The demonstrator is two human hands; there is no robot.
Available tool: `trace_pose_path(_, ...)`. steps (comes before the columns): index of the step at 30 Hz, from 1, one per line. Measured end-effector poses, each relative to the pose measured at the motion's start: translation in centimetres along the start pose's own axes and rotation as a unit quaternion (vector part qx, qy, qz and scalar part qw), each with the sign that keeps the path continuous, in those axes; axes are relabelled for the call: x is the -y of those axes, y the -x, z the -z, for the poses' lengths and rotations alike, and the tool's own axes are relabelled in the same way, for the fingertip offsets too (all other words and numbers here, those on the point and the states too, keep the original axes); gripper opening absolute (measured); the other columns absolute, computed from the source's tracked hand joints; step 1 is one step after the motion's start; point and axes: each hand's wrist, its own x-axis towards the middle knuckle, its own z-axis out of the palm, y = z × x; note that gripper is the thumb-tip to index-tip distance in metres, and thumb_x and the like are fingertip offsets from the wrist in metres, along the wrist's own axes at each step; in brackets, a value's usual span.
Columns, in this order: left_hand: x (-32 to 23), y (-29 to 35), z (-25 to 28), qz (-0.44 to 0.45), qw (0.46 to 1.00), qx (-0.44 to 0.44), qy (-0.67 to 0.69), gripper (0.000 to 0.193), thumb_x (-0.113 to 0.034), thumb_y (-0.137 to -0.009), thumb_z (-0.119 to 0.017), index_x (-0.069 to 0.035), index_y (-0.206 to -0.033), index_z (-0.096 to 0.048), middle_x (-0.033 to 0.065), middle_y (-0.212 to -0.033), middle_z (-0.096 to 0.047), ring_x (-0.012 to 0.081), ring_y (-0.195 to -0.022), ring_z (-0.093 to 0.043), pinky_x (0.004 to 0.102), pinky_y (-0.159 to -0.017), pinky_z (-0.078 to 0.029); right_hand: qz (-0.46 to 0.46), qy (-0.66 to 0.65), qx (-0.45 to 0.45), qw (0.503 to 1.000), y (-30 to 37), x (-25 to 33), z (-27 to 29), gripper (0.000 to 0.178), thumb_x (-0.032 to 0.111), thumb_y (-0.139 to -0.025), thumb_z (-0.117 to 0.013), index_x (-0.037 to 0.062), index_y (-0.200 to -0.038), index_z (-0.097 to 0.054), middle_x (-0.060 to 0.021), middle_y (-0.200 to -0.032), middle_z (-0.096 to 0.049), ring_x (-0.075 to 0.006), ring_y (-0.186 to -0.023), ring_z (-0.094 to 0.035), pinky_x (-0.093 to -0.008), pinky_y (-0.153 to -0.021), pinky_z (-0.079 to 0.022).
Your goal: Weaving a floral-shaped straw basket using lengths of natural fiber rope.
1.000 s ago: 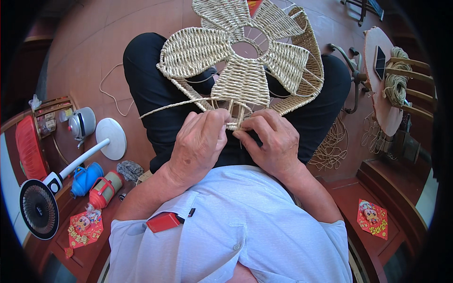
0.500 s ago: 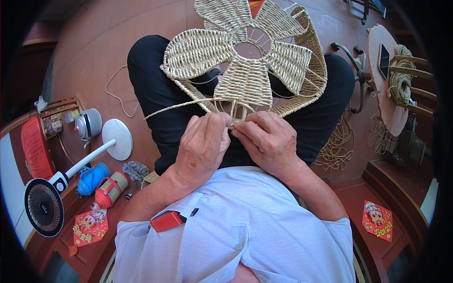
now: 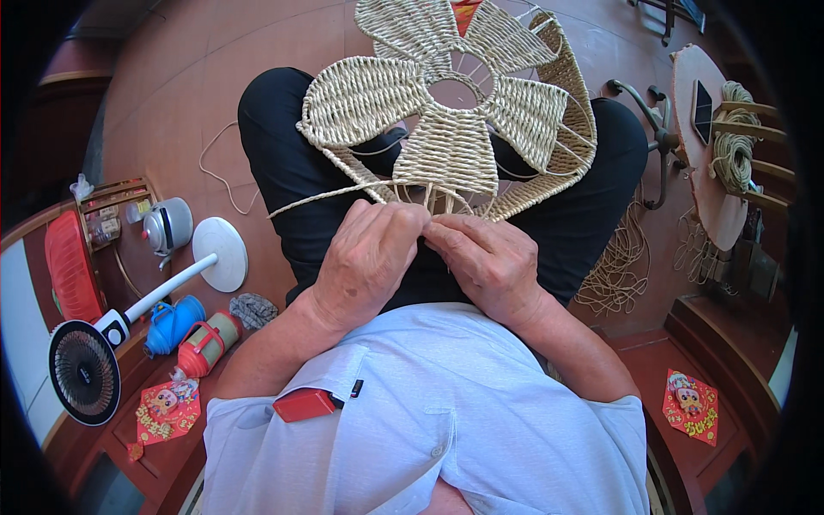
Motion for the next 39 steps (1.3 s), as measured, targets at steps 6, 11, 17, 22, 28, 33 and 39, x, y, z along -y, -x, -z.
trace_pose_path(6,1.8,-1.5,1.0,0.017,0.995,0.089,0.046,0.028,0.004,-0.090,-0.073,-0.005,-0.113,-0.059,0.0111,-0.097,-0.069,0.0327,-0.089,-0.070,0.0436,-0.077,-0.052,-0.002,0.014,0.014,1.000,0.1,0.1,-0.2,0.031,0.010,-0.089,-0.081,0.0090,-0.120,-0.080,-0.0041,-0.108,-0.079,-0.0198,-0.082,-0.077,-0.0329,-0.067,-0.060)
trace_pose_path(11,2.4,-2.9,1.5,0.137,0.968,0.160,0.135,0.024,0.003,-0.094,-0.070,-0.004,-0.114,-0.059,0.0122,-0.099,-0.071,0.0351,-0.094,-0.073,0.0434,-0.081,-0.056,0.002,0.040,0.016,0.999,-0.2,0.4,-0.2,0.031,0.010,-0.089,-0.081,0.0094,-0.120,-0.080,-0.0039,-0.106,-0.078,-0.0188,-0.080,-0.076,-0.0324,-0.066,-0.058)
trace_pose_path(17,2.8,-1.8,3.0,0.154,0.983,0.033,0.092,0.023,0.001,-0.096,-0.072,-0.005,-0.118,-0.068,0.0117,-0.106,-0.073,0.0317,-0.095,-0.073,0.0424,-0.084,-0.058,0.009,0.076,0.049,0.996,-0.3,0.8,-0.2,0.036,0.009,-0.090,-0.079,0.0084,-0.125,-0.077,-0.0043,-0.108,-0.076,-0.0188,-0.082,-0.075,-0.0324,-0.066,-0.058)
trace_pose_path(22,3.0,0.3,2.9,0.118,0.989,-0.037,-0.082,0.025,-0.001,-0.097,-0.076,-0.002,-0.120,-0.066,0.0127,-0.109,-0.071,0.0285,-0.095,-0.071,0.0390,-0.084,-0.059,0.017,0.085,0.093,0.992,-0.2,0.8,0.4,0.039,0.009,-0.091,-0.076,0.0063,-0.131,-0.074,-0.0062,-0.114,-0.073,-0.0184,-0.086,-0.075,-0.0323,-0.068,-0.058)
trace_pose_path(28,2.8,1.6,2.1,0.193,0.980,-0.037,0.021,0.025,-0.008,-0.100,-0.077,-0.005,-0.121,-0.065,0.0162,-0.100,-0.071,0.0326,-0.084,-0.073,0.0401,-0.072,-0.058,0.036,0.115,0.126,0.985,-0.4,0.8,0.4,0.040,0.009,-0.093,-0.073,0.0050,-0.132,-0.073,-0.0064,-0.115,-0.070,-0.0170,-0.085,-0.072,-0.0309,-0.069,-0.057)
trace_pose_path(33,2.6,2.3,4.0,0.188,0.978,0.070,-0.054,0.016,-0.017,-0.103,-0.075,-0.008,-0.114,-0.069,0.0131,-0.081,-0.070,0.0324,-0.075,-0.074,0.0432,-0.066,-0.056,0.047,0.148,0.130,0.979,-0.8,0.8,0.4,0.037,0.012,-0.091,-0.076,0.0068,-0.128,-0.075,-0.0039,-0.114,-0.069,-0.0156,-0.086,-0.070,-0.0297,-0.070,-0.055)
trace_pose_path(39,3.0,3.7,8.6,0.209,0.950,0.212,0.098,0.014,-0.018,-0.104,-0.071,-0.004,-0.105,-0.071,0.0131,-0.077,-0.067,0.0279,-0.067,-0.070,0.0411,-0.062,-0.052,0.047,0.166,0.056,0.983,-1.1,0.6,0.2,0.033,0.019,-0.088,-0.083,0.0140,-0.120,-0.077,0.0008,-0.117,-0.069,-0.0163,-0.095,-0.069,-0.0336,-0.076,-0.052)
